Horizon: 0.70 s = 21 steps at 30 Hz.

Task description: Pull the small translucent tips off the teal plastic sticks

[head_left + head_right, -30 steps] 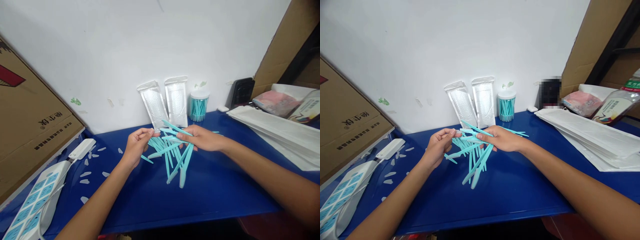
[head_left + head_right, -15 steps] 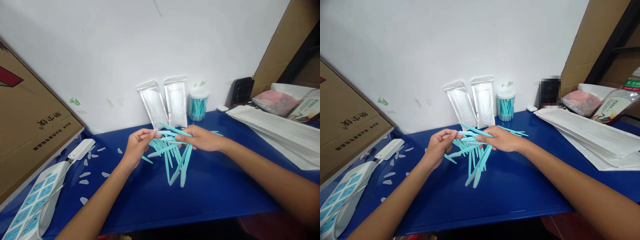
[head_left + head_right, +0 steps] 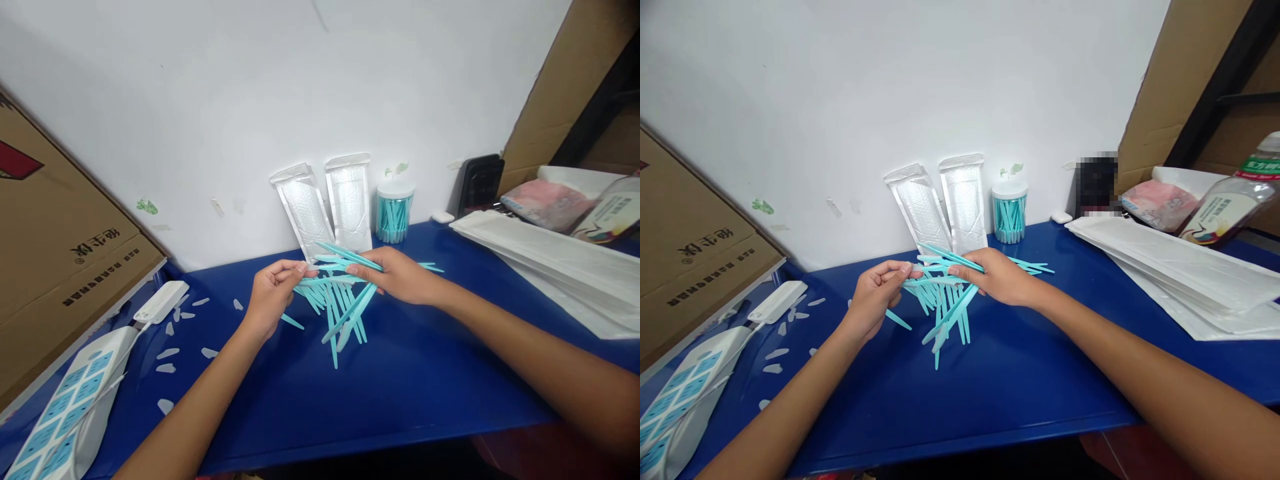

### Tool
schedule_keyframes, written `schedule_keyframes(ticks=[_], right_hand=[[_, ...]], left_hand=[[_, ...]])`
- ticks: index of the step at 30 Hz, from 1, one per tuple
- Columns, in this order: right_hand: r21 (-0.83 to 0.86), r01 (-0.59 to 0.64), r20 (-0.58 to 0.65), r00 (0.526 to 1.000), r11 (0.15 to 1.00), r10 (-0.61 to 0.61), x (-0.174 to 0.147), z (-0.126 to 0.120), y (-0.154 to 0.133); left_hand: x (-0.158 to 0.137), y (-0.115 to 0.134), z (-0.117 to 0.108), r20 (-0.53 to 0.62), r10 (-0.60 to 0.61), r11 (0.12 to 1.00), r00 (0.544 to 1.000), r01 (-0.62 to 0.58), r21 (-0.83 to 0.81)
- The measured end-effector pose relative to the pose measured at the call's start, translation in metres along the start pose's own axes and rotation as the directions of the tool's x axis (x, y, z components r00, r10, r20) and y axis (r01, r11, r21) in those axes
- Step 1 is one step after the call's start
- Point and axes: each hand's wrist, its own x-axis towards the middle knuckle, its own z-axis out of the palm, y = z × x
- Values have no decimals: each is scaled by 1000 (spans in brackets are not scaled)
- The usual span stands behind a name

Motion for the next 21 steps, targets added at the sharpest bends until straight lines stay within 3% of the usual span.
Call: schedule_keyframes(ticks=[21], right_hand=[[49,-7,2,1000,999,7,2,-1,4]], left_hand=[[-1,1,1,-3,-5,1000,1000,5,-3]])
